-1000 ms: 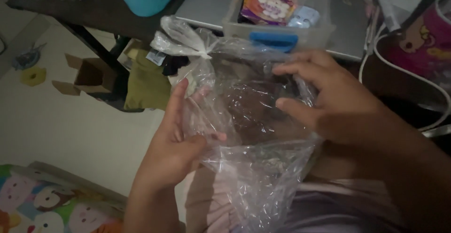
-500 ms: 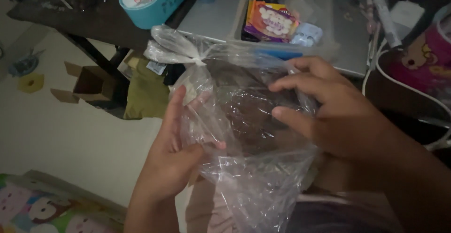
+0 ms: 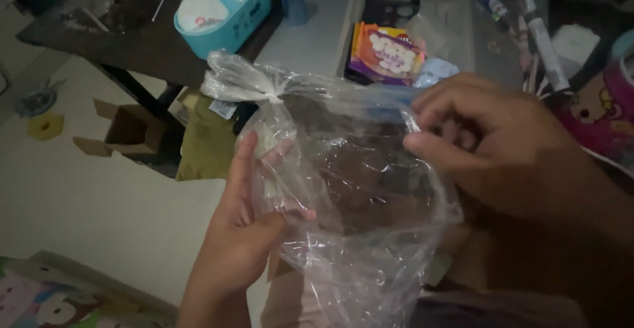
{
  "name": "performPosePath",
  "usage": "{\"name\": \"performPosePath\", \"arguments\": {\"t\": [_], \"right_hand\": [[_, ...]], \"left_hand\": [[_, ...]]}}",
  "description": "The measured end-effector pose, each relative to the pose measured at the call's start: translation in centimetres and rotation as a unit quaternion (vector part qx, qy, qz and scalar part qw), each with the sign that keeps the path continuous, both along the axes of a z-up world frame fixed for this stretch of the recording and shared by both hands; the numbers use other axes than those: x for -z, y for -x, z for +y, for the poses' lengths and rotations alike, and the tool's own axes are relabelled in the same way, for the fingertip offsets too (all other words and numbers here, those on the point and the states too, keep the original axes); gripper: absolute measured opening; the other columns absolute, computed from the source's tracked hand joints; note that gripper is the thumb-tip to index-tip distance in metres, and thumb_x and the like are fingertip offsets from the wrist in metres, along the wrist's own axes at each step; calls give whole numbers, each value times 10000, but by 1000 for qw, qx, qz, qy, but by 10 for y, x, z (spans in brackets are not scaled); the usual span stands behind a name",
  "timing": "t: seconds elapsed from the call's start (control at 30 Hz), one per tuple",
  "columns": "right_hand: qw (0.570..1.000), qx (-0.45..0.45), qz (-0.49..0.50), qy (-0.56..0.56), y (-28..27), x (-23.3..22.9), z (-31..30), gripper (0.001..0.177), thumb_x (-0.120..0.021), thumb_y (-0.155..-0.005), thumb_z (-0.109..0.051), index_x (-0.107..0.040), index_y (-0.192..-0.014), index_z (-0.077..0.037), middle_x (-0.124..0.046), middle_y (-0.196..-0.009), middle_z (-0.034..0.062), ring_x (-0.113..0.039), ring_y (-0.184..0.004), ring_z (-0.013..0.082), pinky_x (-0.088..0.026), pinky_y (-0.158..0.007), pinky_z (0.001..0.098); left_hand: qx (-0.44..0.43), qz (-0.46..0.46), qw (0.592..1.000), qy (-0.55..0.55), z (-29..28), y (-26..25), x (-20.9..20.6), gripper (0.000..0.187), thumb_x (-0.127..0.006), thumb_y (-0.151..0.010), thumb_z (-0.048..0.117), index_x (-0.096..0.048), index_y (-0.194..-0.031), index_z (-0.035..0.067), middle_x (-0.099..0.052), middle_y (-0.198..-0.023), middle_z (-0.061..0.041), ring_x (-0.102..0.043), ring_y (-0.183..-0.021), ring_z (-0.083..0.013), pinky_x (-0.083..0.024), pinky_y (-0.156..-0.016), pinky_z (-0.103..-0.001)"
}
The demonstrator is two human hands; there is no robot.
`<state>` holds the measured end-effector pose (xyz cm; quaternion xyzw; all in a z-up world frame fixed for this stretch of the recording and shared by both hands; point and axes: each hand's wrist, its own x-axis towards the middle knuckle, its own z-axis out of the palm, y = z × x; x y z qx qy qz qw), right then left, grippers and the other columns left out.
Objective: Organize stationery items in a plastic drawer organizer.
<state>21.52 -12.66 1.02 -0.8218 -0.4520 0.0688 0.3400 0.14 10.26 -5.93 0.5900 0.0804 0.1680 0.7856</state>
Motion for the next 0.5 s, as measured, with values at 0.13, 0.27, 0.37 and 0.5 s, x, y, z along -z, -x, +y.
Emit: {"name": "performPosePath", "arguments": {"t": [0.13, 0.27, 0.37, 0.5], "right_hand": [[996, 55, -62, 22, -7, -19, 13, 258, -750, -900, -311, -735, -1019, -83, -692, -952, 42, -590, -643, 136, -474, -568, 341], [974, 147, -124, 120, -12, -39, 27, 309, -740, -955, -354, -742, -1152, -116, -655, -882, 116, -591, -697, 223, -482, -613, 391], [972, 107, -201, 55, -38, -26, 26, 293, -679, -991, -299, -730, -1193, -92, -700, -1013, 174, -623, -896, 311, -499, -792, 448], [942, 78, -327, 10, -77, -2, 37, 367, -625, -949, -182, -710, -1277, -41, -692, -1295, 222, -577, -1144, 426, -454, -1020, 529]], "left_hand": [[-8, -18, 1000, 17, -2, -7, -8, 1072, -457, -756, -187, -4, -1671, 140, -292, -1673, -220, -683, -1039, -234, -603, -856, -365], [-26, 28, 999, 24, -3, -14, -21, 1109, -543, -723, -188, -35, -1646, 158, -353, -1638, -199, -694, -935, -245, -593, -762, -364], [-32, 23, 999, 22, -3, -18, -23, 1104, -565, -724, -183, -43, -1639, 148, -351, -1638, -193, -686, -1033, -218, -597, -803, -361], [37, -105, 993, -27, 8, -12, 2, 1025, -496, -813, -181, -17, -1683, 77, -306, -1666, -233, -693, -1035, -271, -582, -825, -368]]}}
